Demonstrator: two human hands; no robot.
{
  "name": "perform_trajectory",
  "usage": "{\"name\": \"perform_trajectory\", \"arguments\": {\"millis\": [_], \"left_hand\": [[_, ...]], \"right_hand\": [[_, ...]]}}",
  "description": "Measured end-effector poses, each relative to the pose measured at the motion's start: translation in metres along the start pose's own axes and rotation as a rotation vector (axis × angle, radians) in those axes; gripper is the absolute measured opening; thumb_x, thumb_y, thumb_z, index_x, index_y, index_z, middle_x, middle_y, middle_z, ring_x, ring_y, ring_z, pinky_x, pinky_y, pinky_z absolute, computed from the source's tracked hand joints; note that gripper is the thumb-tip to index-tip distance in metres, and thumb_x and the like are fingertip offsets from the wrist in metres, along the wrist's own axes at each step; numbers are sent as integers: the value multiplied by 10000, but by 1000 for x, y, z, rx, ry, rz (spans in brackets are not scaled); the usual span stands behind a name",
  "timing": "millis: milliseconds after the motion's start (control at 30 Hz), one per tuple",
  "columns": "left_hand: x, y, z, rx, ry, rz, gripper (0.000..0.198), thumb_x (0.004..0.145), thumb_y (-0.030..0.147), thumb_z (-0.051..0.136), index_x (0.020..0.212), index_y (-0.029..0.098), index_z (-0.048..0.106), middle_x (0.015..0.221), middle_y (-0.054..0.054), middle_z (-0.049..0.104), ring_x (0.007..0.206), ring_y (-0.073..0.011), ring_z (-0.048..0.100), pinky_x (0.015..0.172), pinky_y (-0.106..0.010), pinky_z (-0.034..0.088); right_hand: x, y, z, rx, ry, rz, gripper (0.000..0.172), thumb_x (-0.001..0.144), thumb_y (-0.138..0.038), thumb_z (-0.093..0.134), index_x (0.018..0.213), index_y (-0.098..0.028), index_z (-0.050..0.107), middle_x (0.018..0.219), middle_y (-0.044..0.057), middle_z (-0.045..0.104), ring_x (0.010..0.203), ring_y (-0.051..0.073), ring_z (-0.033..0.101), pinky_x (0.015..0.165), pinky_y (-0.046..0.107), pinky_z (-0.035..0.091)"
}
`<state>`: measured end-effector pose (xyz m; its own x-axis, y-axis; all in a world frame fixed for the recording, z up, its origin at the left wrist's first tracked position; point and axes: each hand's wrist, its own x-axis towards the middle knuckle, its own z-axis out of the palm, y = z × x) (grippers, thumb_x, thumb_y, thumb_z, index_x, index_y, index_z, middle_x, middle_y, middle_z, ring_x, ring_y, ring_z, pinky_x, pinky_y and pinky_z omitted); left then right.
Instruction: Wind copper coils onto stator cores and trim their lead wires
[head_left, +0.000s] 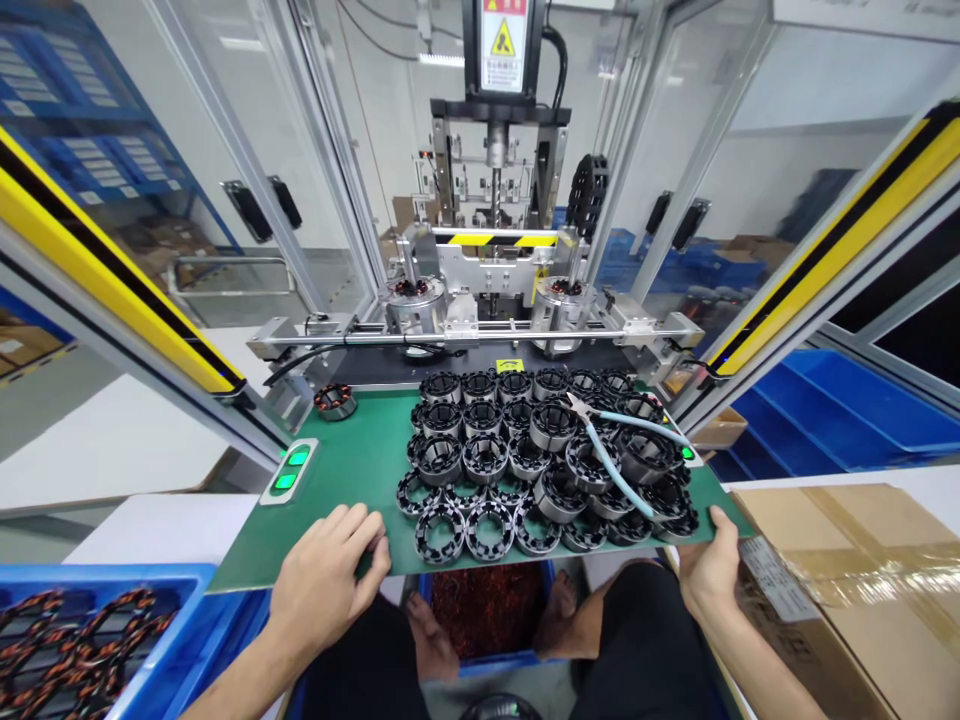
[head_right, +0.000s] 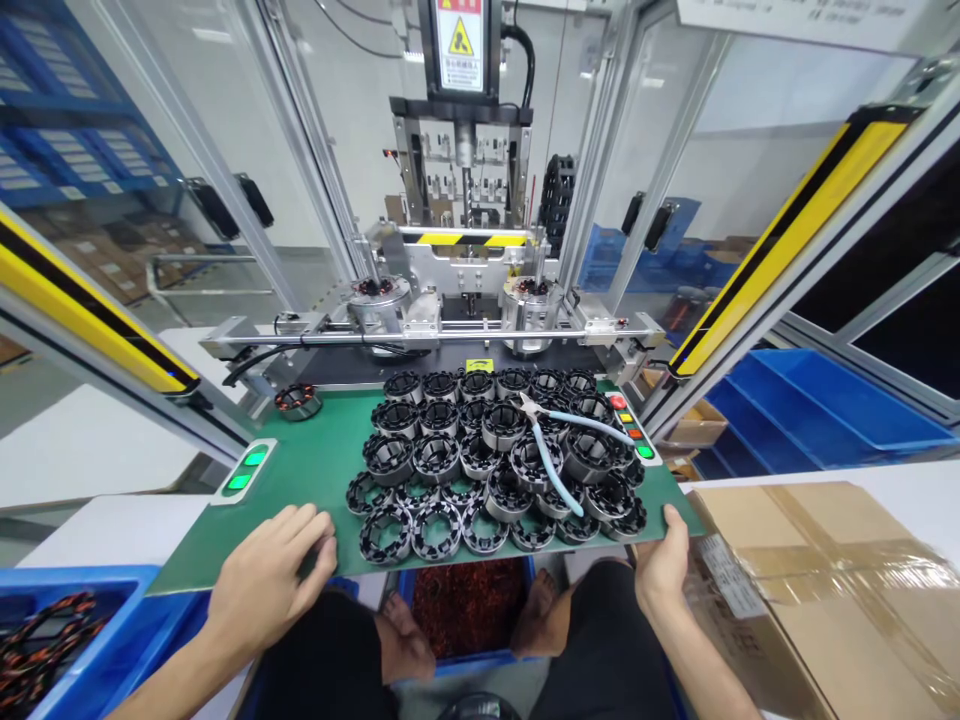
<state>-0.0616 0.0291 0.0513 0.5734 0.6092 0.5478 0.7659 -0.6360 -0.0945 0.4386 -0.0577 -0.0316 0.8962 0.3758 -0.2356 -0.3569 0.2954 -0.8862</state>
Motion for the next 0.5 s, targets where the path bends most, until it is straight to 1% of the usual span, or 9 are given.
{"name": "perform_trajectory", "arguments": {"millis": [200, 267, 400, 500], "left_hand": [[0, 1, 1, -7, 6, -11, 256, 1156, 215, 518, 909, 261, 567, 835, -11, 598, 801, -236, 565, 758, -399, 428], [0, 1, 1, -12, 5, -15, 262, 1155, 215, 522, 902, 257, 575, 832, -9, 601, 798, -231, 565, 760, -398, 430], [-1, 0, 2, -33, -7, -36, 269, 1150, 222, 533, 888, 259, 586, 834, -10, 615, 793, -227, 567, 761, -395, 434], [-2, -1, 2, -45, -9, -44, 263, 1142, 220, 541, 889, 262, 595, 836, -14, 624, 796, -230, 575, 763, -395, 435]], "right_hand": [[-5, -3, 6, 15, 10, -21, 413, 798, -465, 760, 1146, -244, 771, 1300, 22, 848, 1500, 279, 690, 1423, 505, 450], [-7, -4, 7, 11, 14, -28, 412, 788, -475, 761, 1129, -243, 770, 1306, 29, 847, 1516, 285, 677, 1418, 506, 461], [-7, -3, 6, -17, 8, -22, 427, 774, -511, 769, 1115, -255, 755, 1333, 26, 838, 1509, 292, 681, 1374, 514, 522], [-6, -2, 6, -19, 9, -23, 421, 771, -510, 768, 1110, -260, 756, 1320, 21, 841, 1500, 296, 689, 1375, 518, 519]]}}
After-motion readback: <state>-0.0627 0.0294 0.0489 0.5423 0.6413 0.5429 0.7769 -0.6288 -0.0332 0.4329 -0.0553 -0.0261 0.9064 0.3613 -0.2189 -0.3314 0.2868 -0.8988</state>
